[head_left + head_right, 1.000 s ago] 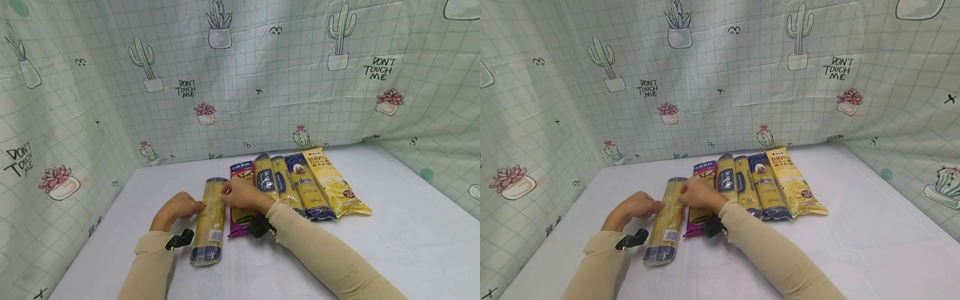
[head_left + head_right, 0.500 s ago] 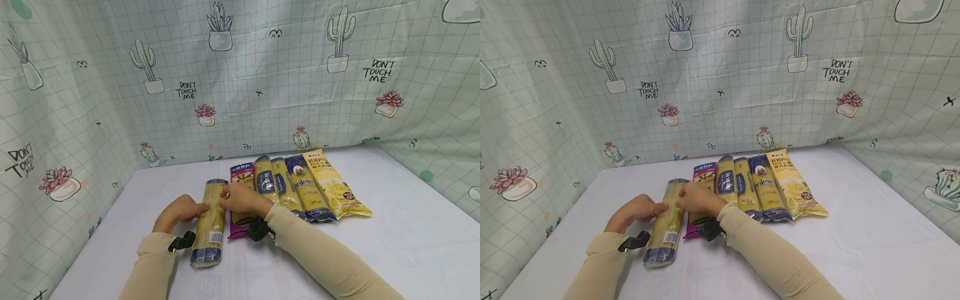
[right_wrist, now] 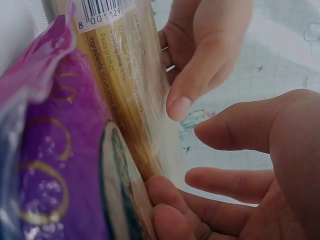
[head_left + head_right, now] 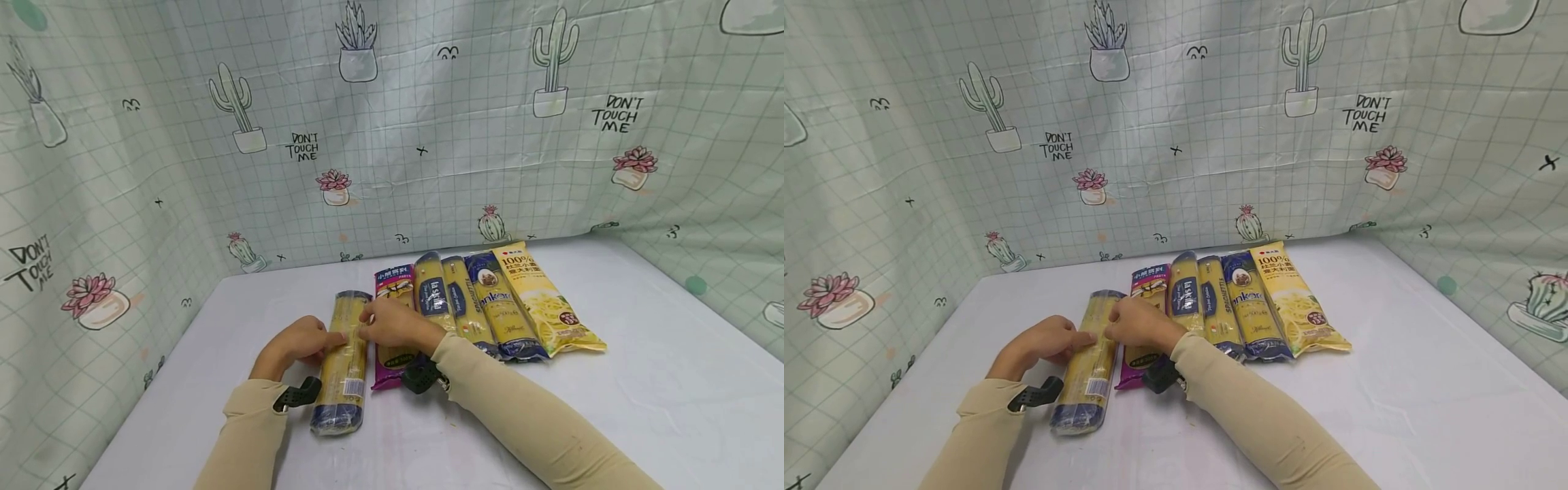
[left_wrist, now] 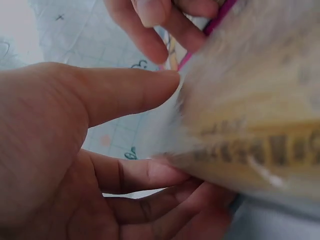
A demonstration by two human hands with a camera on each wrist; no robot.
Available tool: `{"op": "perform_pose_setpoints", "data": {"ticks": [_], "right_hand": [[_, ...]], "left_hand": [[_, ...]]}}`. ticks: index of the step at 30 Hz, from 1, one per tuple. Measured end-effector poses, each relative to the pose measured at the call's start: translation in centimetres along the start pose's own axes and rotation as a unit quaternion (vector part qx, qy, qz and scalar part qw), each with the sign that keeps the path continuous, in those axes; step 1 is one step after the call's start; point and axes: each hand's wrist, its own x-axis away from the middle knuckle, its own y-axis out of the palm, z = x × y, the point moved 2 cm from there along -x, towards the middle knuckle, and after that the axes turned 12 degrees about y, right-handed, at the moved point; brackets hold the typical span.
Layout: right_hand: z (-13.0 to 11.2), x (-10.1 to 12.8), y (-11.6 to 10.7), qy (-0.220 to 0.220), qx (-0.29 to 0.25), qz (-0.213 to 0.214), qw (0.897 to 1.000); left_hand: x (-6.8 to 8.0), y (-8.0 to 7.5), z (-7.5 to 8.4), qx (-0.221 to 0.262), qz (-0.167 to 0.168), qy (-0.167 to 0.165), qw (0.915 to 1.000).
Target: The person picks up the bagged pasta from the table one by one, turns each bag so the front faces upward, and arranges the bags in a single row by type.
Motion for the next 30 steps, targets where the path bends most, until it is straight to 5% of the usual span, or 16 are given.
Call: {"op": "perform_pose_setpoints", "data": {"ticks": [18,30], "right_hand": [[0.2,-0.2,-0.1,-0.001,-0.027,0.0,1.0],[0.4,-0.2,-0.1,0.005,-0.075,-0.009,0.997]], "left_hand": [[0.2,0.0,1.5,0.074,-0.031,0.065,0.9947],[0.5,0.4,3.3,0.114,0.003,0.102,0.9882]]}}
